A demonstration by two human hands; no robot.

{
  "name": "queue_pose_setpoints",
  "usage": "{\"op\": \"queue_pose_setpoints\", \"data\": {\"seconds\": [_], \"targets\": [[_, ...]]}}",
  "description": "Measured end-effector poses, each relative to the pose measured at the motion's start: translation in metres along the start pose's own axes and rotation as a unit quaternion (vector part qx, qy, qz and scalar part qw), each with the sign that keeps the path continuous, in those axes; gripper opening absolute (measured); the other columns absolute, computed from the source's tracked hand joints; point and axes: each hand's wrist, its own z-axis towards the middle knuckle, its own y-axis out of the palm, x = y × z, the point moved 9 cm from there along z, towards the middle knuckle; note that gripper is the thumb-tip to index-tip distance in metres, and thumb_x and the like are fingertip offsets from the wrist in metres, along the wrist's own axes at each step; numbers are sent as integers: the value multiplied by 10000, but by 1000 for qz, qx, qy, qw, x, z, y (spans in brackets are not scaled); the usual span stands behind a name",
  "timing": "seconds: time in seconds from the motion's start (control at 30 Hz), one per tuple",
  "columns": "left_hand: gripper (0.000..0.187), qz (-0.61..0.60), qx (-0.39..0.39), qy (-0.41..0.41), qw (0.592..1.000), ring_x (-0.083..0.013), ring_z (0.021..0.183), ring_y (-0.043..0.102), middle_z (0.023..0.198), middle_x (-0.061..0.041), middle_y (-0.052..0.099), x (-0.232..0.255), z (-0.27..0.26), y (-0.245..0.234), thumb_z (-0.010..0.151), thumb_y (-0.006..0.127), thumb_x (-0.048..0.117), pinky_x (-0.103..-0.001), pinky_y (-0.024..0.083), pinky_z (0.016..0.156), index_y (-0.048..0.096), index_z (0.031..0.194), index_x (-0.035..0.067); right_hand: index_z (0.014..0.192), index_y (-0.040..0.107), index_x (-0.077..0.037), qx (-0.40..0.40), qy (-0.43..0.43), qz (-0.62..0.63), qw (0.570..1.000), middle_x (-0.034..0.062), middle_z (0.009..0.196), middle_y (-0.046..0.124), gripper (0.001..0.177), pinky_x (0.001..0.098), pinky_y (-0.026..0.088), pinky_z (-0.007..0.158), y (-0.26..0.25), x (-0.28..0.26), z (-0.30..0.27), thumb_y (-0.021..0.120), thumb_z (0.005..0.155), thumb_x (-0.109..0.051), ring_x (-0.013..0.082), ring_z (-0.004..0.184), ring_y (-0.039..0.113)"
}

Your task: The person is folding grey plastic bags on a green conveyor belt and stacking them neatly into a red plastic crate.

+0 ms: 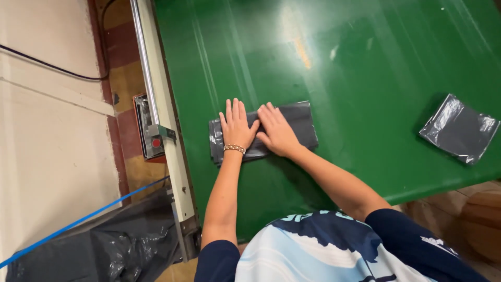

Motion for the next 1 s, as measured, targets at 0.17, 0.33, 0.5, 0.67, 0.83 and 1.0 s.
{"op": "queue_pose_setpoints", "data": {"seconds": [0.17, 0.33, 0.5, 0.67, 0.83, 1.0], "targets": [[863, -13, 4, 10, 1000, -351, 1485, 295, 1567, -160, 383, -34, -23, -58, 844, 644, 605, -608, 366, 1114, 430, 1458, 37, 1476, 430, 20, 181, 116, 134, 967, 227, 1456, 477, 539, 479, 232, 1217, -72, 59, -29, 554, 964, -95, 404, 1423, 371], [536, 61, 133, 268, 952, -262, 1122, 586, 1136, -44, 581, -44, -106, -58, 926, 447, 642, -386, 499, 785, 581, 1112, 157, 1429, 489, -6, 127, 37, 103, 986, 197, 1438, 507, 589, 462, 253, 1228, -71, 7, -40, 593, 850, -26, 377, 1423, 397], [184, 131, 84, 396, 905, -186, 615, 480, 713, 40, 422, -8, -136, -37, 919, 522, 301, -373, 362, 486, 501, 753, 225, 1435, 472, -22, 4, -100, 53, 994, 195, 1484, 479, 766, 486, 268, 1220, -1, -89, -64, 651, 692, -81, 366, 1431, 402], [214, -151, -188, 351, 905, -221, 689, 695, 661, 36, 687, 79, -150, -42, 822, 591, 515, -376, 530, 554, 714, 778, 345, 1221, 645, -76, 17, -126, 173, 977, 96, 1275, 659, 347, 486, 408, 1124, -15, -102, -135, 602, 896, -190, 312, 1257, 597], [486, -411, -368, 7, 834, -251, 895, 706, 913, -98, 745, 48, -73, -11, 955, 374, 471, -350, 555, 784, 719, 905, 132, 1074, 705, -73, 4, 199, 489, 849, 54, 999, 687, 212, 424, 503, 859, 20, -4, -179, 603, 890, -48, 270, 999, 603], [749, -446, -375, -198, 788, -260, 892, 663, 968, -147, 687, -16, -71, 99, 1002, 359, 673, -378, 607, 783, 715, 1120, 25, 1122, 627, -116, 99, 525, 714, 452, 102, 1013, 725, 190, 459, 631, 755, 41, 41, -174, 602, 1014, -271, 249, 895, 745]]}}
